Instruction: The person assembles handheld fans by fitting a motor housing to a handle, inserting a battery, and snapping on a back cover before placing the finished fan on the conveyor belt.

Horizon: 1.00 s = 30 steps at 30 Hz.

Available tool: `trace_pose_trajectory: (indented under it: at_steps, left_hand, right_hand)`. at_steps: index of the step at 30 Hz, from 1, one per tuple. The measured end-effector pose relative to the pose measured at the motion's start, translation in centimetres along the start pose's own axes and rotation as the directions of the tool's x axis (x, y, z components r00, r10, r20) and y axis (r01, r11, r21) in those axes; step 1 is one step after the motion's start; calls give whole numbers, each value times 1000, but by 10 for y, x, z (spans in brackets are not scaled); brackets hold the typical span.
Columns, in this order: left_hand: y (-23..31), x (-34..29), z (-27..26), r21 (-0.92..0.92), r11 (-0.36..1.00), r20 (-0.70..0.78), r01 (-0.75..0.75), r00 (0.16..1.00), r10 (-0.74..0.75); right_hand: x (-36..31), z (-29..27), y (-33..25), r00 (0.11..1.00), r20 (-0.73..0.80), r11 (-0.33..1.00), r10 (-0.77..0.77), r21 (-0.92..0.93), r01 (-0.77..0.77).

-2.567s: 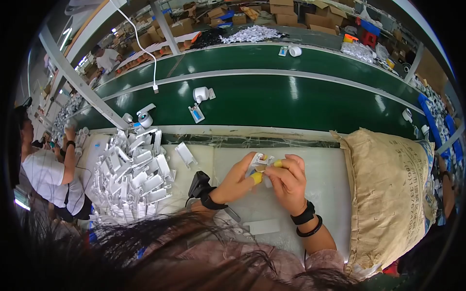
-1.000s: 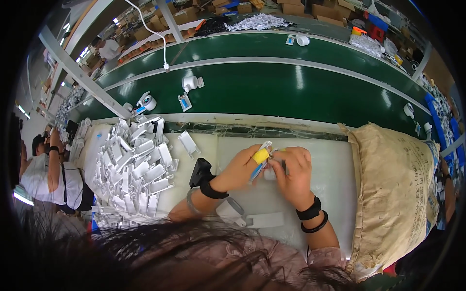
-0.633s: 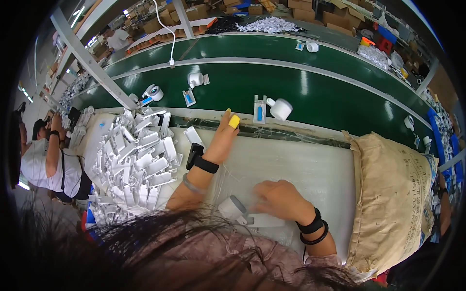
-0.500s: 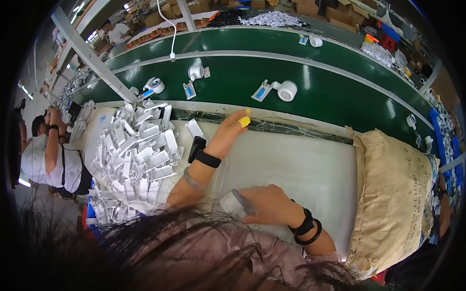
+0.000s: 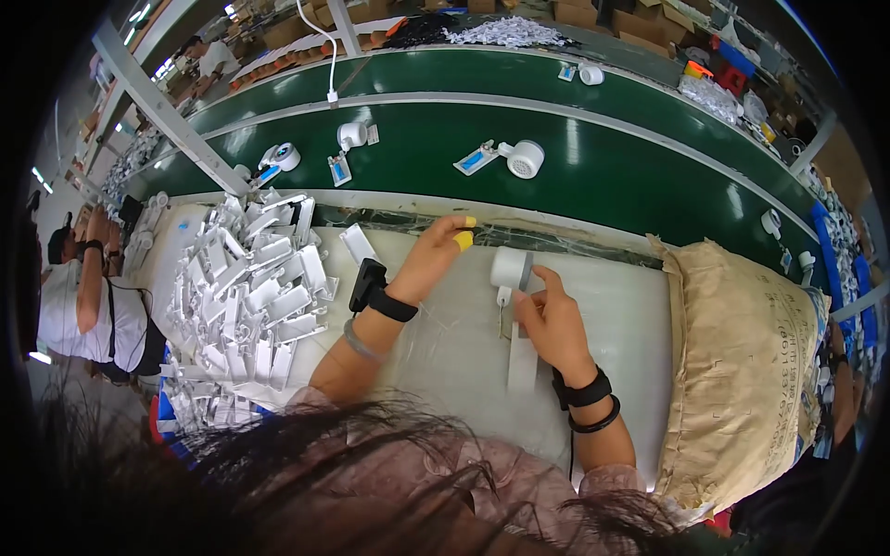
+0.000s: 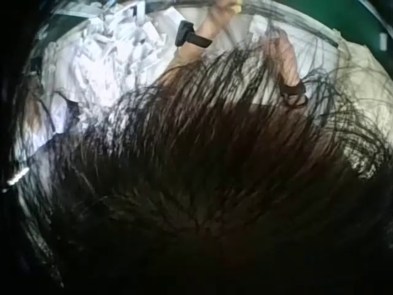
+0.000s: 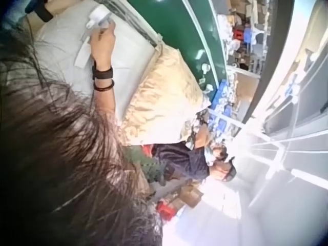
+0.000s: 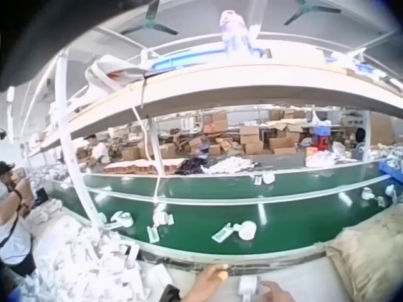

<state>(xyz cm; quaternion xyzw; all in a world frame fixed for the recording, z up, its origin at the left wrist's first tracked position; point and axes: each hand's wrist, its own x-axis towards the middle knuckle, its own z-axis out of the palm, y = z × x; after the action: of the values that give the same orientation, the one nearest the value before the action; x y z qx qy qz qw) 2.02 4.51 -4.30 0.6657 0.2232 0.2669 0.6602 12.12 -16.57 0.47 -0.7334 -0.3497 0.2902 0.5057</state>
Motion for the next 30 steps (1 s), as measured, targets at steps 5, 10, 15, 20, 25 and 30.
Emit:
trace_pose_trajectory:
  at_steps: [5,10,15,20,25,30]
  left_hand:
    - [-1,-7,8,138,987,24,-75,997,73]
    - [6,-15,16,296,948,96,-119,991,94]
    - [13,-23,18,489,808,180,-329,944,276]
    - [55,-56,38,686,649,254,-328,944,209]
    - [54,-59,47,631,653,474,-419,874,103]
    - [28,-46,49,449,829,393,-332,907,150]
  right_hand:
    - [7,-15,8,844,-6,589,-536,-719,369]
    - [7,-4,6,667,285,316,-688,-710,630]
    - [6,0,5,679,294,337,-673,-696,635]
    - [13,-9,2,699,156,405,-698,-718,565]
    - [7,-20,-3,786,-65,691,-615,-526,496]
    - [10,-24,12,950,-112,953,-291,53,298]
